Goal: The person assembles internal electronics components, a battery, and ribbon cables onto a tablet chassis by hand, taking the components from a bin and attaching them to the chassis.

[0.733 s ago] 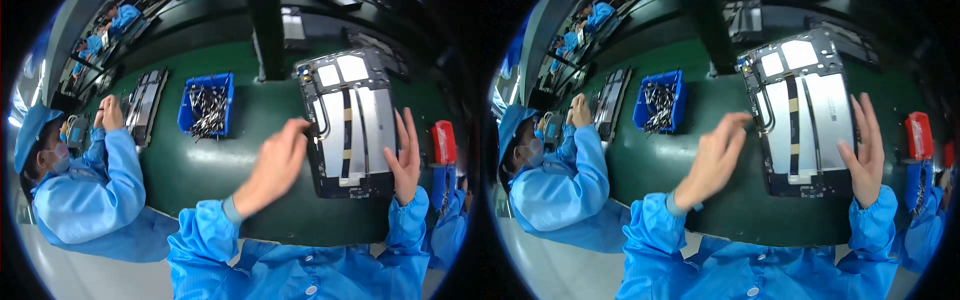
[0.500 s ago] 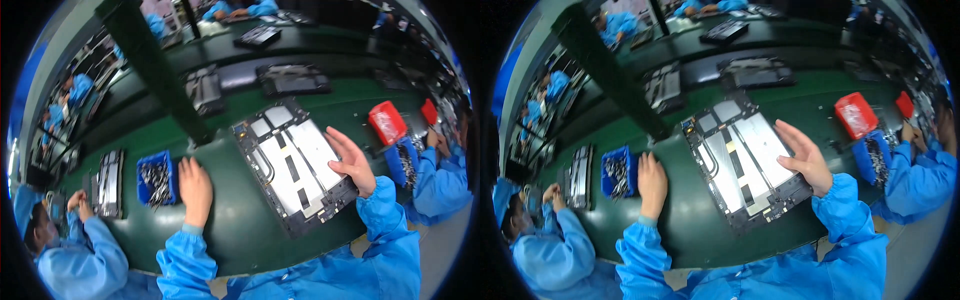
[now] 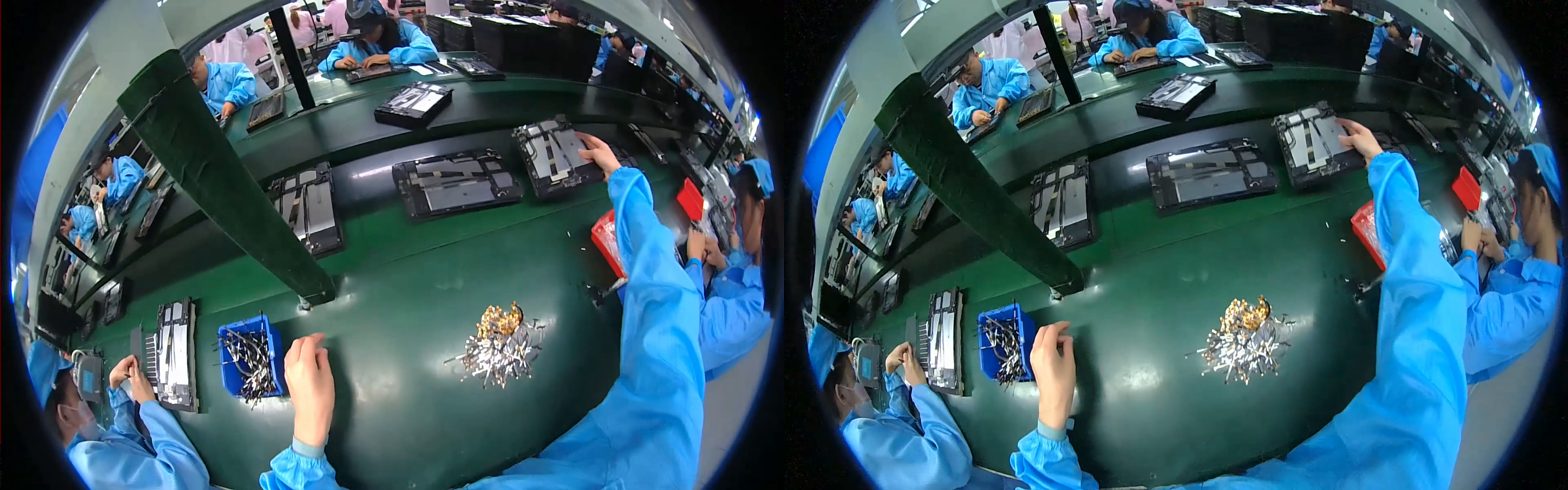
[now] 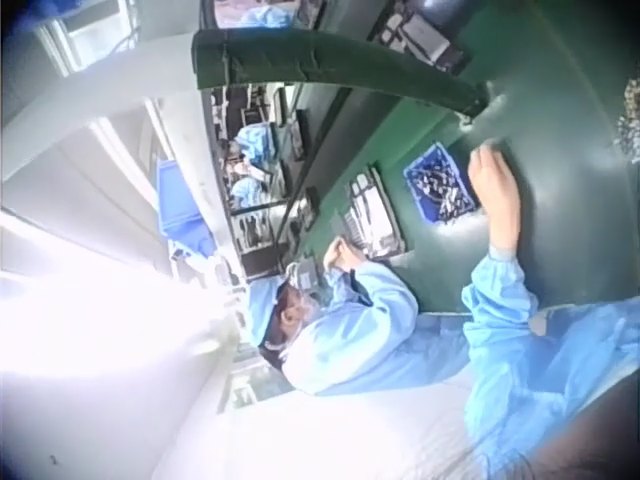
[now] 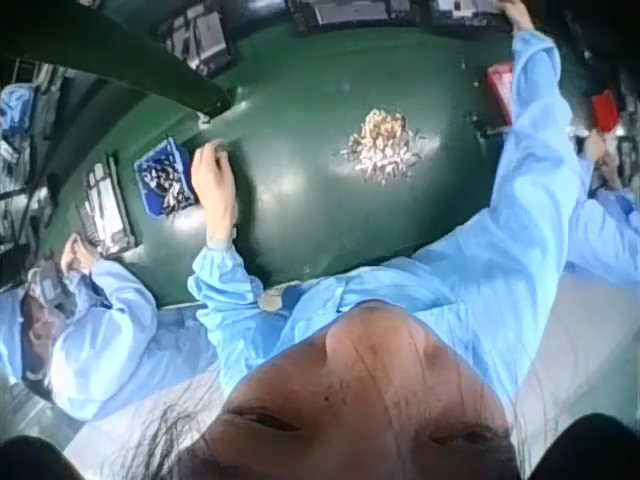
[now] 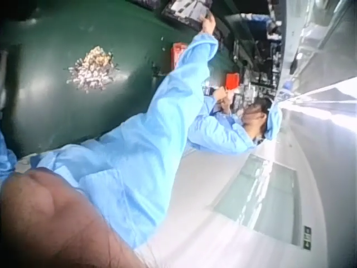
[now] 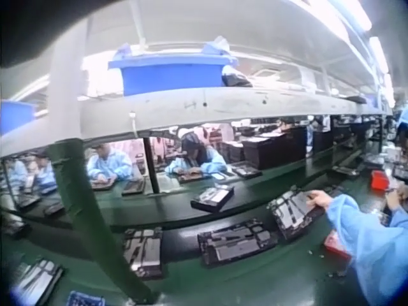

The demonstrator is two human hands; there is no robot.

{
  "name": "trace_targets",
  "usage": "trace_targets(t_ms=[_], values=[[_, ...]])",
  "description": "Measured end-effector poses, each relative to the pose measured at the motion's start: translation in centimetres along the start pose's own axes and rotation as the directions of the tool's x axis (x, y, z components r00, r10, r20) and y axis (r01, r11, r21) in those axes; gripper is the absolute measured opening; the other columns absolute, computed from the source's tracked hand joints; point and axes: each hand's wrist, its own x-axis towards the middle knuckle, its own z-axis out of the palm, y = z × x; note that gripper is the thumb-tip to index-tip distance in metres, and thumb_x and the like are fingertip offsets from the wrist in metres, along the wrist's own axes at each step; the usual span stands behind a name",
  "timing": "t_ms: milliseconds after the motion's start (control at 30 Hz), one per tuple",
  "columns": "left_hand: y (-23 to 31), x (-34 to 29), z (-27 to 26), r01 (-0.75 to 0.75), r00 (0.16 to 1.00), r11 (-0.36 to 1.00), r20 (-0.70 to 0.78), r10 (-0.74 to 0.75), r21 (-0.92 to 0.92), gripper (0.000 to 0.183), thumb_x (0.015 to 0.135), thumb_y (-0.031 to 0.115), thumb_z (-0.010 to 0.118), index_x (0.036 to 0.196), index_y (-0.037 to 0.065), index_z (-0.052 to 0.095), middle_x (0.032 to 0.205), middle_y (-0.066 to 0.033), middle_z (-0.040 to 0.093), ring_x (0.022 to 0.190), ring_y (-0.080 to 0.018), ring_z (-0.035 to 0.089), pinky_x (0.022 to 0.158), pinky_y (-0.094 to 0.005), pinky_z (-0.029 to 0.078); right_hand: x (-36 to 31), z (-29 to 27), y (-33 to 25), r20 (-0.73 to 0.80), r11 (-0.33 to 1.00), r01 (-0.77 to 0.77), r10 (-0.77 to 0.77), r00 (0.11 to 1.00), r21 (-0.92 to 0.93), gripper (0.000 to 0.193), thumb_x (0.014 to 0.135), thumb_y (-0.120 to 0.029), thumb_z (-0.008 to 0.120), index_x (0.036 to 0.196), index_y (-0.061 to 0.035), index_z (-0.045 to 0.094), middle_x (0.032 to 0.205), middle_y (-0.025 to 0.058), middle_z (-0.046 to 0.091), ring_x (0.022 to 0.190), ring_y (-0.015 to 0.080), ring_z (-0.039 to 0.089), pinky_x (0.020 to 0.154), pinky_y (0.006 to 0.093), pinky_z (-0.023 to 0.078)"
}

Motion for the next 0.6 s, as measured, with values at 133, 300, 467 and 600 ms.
trace_targets(t_ms=[133, 300, 467, 600], values=[[2.9, 1.1, -2.0, 0.127, 0.981, 0.87, 0.188, -0.04, -0.477, 0.032, 0.079, -0.007, 0.063, 0.109, 0.001, 0.062, 0.097, -0.0079, 0.06, 0.084, -0.017, 0.062, 0.082, -0.0294, 0.049, 2.7, 1.9, 2.7, 0.103, 0.978, -0.108, 0.128, 0.986, -0.177, 0.062, 0.072, 0.008, 0.058, 0.132, -0.0065, 0.053, 0.117, 0.0138, 0.059, 0.08, 0.0151, 0.057, 0.069, 0.0249, 0.045], [8.9, 6.0, 0.6, 0.469, 0.87, -0.159, 0.425, 0.249, -0.869, 0.064, 0.078, 0.001, 0.071, 0.136, 0.006, 0.043, 0.11, -0.0018, 0.056, 0.091, -0.0101, 0.056, 0.11, -0.0555, 0.031, 2.3, 2.2, -3.2, 0.128, 0.838, 0.212, -0.171, 0.977, -0.503, 0.031, 0.074, -0.005, 0.064, 0.105, -0.0025, 0.067, 0.103, 0.009, 0.068, 0.099, 0.0193, 0.063, 0.085, 0.0301, 0.049], [14.5, 6.3, 0.5, 0.491, 0.86, -0.475, 0.322, 0.395, -0.73, 0.078, 0.075, 0.006, 0.076, 0.142, 0.014, 0.037, 0.102, 0.0041, 0.043, 0.086, -0.0054, 0.05, 0.116, -0.0505, 0.023, -23.5, 19.0, -21.1, 0.827, 0.96, 0.23, -0.256, 0.501, 0.158, 0.023, 0.087, -0.011, 0.063, 0.108, -0.0061, 0.068, 0.132, 0.0147, 0.052, 0.114, 0.0195, 0.055, 0.093, 0.0333, 0.048], [16.9, 4.6, 0.8, 0.481, 0.869, -0.563, 0.277, 0.411, -0.673, 0.078, 0.074, 0.005, 0.077, 0.142, 0.02, 0.039, 0.102, 0.0053, 0.04, 0.081, -0.0028, 0.047, 0.119, -0.0397, 0.016, -31.6, 19.0, -21.6, 0.648, 0.929, -0.049, -0.217, 0.73, 0.366, 0.024, 0.089, -0.01, 0.062, 0.111, -0.0027, 0.068, 0.133, 0.0146, 0.048, 0.108, 0.0193, 0.057, 0.09, 0.0311, 0.049]])
